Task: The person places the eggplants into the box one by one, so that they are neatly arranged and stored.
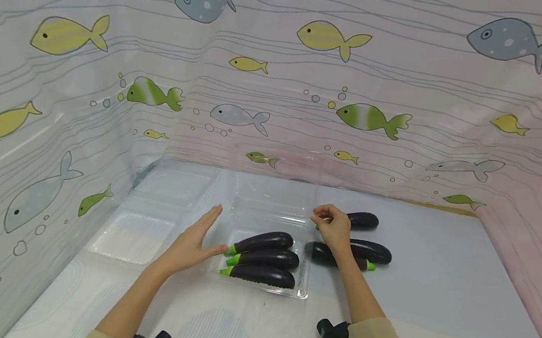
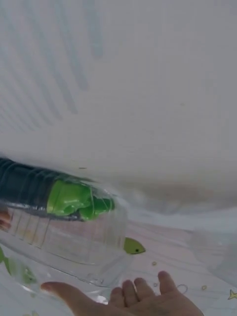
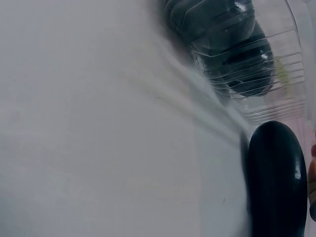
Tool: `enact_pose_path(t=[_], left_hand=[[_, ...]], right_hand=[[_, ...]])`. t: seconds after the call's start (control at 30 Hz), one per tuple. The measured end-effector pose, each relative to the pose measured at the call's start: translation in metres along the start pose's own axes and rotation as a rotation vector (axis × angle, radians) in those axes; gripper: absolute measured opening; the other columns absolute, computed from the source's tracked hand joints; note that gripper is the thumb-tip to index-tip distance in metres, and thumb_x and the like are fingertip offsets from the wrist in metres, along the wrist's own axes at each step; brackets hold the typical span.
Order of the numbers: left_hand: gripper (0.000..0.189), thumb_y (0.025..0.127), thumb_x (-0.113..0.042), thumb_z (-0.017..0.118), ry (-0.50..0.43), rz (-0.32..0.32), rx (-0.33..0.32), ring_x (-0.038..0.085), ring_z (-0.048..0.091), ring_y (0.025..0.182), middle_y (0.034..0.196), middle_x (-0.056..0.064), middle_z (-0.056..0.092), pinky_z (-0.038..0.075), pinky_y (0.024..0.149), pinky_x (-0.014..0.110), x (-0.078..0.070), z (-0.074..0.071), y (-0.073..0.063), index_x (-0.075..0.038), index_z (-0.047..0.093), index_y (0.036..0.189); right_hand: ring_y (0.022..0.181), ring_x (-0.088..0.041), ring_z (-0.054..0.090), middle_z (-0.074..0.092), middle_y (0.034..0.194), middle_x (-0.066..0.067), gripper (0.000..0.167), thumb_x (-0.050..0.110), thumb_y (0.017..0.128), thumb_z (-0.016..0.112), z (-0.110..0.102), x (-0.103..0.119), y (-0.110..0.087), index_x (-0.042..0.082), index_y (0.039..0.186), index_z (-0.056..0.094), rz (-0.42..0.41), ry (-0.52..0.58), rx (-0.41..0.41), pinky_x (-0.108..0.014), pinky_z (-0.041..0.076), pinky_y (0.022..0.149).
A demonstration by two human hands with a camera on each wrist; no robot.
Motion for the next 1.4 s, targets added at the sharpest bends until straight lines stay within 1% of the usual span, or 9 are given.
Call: enact_pose_path(t=[0.2,0.4,0.63,0.73,0.87,1.03,1.13,1.23,1.4], left_hand=[[0.084,0.086,-0.047,0.069,0.024,0.02,-0.142,0.026,0.032,0.14,0.154,0.008,0.032,0.036,0.107,0.051,0.002,-0.007,0.014,-0.012,0.03,0.152],[0.069,0.088,-0.033,0.072,0.011,0.039,-0.278,0.029,0.045,0.13,0.145,0.009,0.045,0.044,0.098,0.05,0.008,-0.011,0.032,-0.009,0.041,0.145],[0.053,0.09,-0.015,0.069,-0.051,-0.03,-0.408,0.032,0.054,0.119,0.128,0.014,0.058,0.046,0.096,0.048,0.023,-0.019,0.053,-0.002,0.048,0.137],[0.05,0.089,-0.011,0.07,-0.096,-0.043,-0.429,0.031,0.056,0.115,0.122,0.015,0.06,0.046,0.097,0.045,0.028,-0.022,0.062,0.0,0.051,0.134],[0.045,0.087,-0.009,0.072,-0.131,-0.034,-0.417,0.03,0.057,0.111,0.117,0.015,0.063,0.047,0.095,0.043,0.031,-0.022,0.072,0.0,0.057,0.128],[0.028,0.085,-0.007,0.074,-0.149,-0.034,-0.427,0.029,0.061,0.102,0.106,0.013,0.067,0.049,0.091,0.043,0.03,-0.017,0.08,-0.001,0.066,0.111],[0.02,0.084,-0.006,0.074,-0.144,-0.064,-0.44,0.028,0.062,0.097,0.1,0.012,0.068,0.049,0.089,0.041,0.03,-0.016,0.084,-0.002,0.066,0.102],[0.016,0.084,-0.005,0.073,-0.14,-0.092,-0.442,0.027,0.063,0.093,0.095,0.011,0.068,0.049,0.09,0.04,0.03,-0.014,0.086,-0.003,0.065,0.097],[0.015,0.084,-0.005,0.074,-0.122,-0.077,-0.456,0.028,0.063,0.091,0.092,0.01,0.067,0.049,0.089,0.041,0.03,-0.012,0.086,-0.004,0.064,0.094]], right_hand=[[0.073,-0.005,0.06,0.07,0.085,-0.013,0.01,0.003,0.082,0.075,-0.001,-0.001,-0.002,-0.001,0.09,0.07,0.004,0.02,-0.002,-0.015,0.047,0.065],[0.071,-0.012,0.061,0.069,0.083,-0.014,0.009,0.003,0.081,0.076,-0.004,-0.002,-0.002,0.0,0.088,0.07,-0.009,0.023,-0.01,-0.016,0.046,0.062],[0.074,-0.015,0.062,0.069,0.083,-0.013,0.008,0.002,0.082,0.075,-0.003,-0.003,-0.001,0.001,0.087,0.069,-0.026,0.021,-0.004,-0.016,0.047,0.063],[0.074,-0.015,0.062,0.069,0.083,-0.012,0.008,0.002,0.082,0.075,-0.003,-0.003,-0.001,0.002,0.086,0.069,-0.026,0.014,-0.006,-0.016,0.047,0.064],[0.072,-0.019,0.062,0.069,0.083,-0.012,0.008,0.004,0.082,0.076,-0.003,-0.004,-0.002,0.003,0.087,0.069,-0.013,0.013,0.002,-0.017,0.047,0.061],[0.071,-0.018,0.062,0.07,0.083,-0.012,0.009,0.006,0.082,0.076,-0.003,-0.003,-0.002,0.003,0.086,0.069,-0.02,0.01,0.012,-0.018,0.047,0.06],[0.072,-0.014,0.061,0.07,0.082,-0.011,0.008,0.006,0.082,0.076,-0.003,-0.002,-0.002,0.003,0.086,0.069,-0.033,-0.004,0.012,-0.017,0.047,0.063],[0.068,-0.017,0.062,0.07,0.082,-0.01,0.008,0.008,0.083,0.076,-0.004,-0.001,-0.003,0.004,0.086,0.07,-0.042,-0.023,0.011,-0.019,0.047,0.059],[0.063,-0.023,0.064,0.07,0.081,-0.008,0.01,0.008,0.082,0.077,-0.008,0.006,-0.004,0.006,0.087,0.07,-0.118,-0.086,0.005,-0.02,0.048,0.054]])
Point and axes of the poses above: each hand's wrist, its own y-axis towards the middle knuckle, its own z-axis out of the palm, x = y × z, the point moved 6 cm from there along y, towards the middle knuckle
